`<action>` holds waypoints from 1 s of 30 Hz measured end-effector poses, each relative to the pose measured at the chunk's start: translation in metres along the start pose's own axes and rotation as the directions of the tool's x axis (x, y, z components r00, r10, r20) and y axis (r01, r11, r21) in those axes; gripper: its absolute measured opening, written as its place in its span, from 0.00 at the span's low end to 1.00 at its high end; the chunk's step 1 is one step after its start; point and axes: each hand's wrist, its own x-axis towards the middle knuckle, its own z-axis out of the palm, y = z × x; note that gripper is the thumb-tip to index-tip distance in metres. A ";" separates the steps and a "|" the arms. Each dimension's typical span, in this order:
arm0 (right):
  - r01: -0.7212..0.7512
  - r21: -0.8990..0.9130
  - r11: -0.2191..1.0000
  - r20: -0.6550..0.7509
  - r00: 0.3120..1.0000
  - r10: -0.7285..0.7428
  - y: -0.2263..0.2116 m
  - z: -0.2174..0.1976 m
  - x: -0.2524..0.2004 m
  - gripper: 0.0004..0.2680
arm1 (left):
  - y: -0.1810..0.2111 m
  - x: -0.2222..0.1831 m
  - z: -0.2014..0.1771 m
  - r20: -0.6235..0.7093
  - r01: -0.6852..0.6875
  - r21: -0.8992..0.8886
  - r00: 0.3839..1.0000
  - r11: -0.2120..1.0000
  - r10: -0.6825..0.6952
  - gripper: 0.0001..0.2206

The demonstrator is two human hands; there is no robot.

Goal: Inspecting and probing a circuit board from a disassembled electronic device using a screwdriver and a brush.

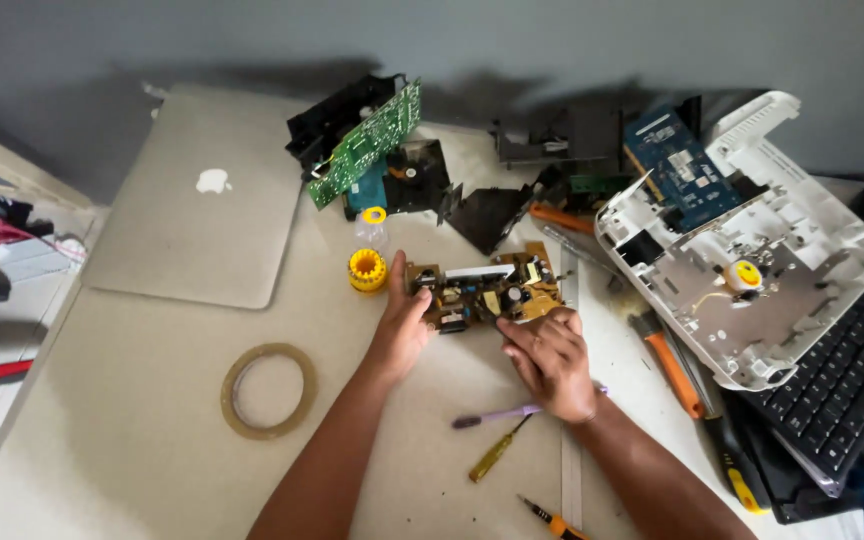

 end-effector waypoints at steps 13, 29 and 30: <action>0.047 -0.117 0.992 0.002 0.999 -0.047 0.004 0.000 -0.010 0.09 | 0.004 -0.003 0.004 0.008 -0.007 0.025 1.000 1.000 0.007 0.43; -0.101 -0.128 0.987 -0.080 0.993 0.091 0.025 -0.006 -0.021 0.06 | 0.013 -0.011 0.011 0.015 -0.032 0.040 0.999 0.999 0.031 0.37; -0.091 -0.139 0.986 -0.054 0.995 0.084 0.026 -0.005 -0.022 0.06 | 0.011 -0.011 0.010 0.018 -0.038 0.033 0.999 0.999 0.037 0.36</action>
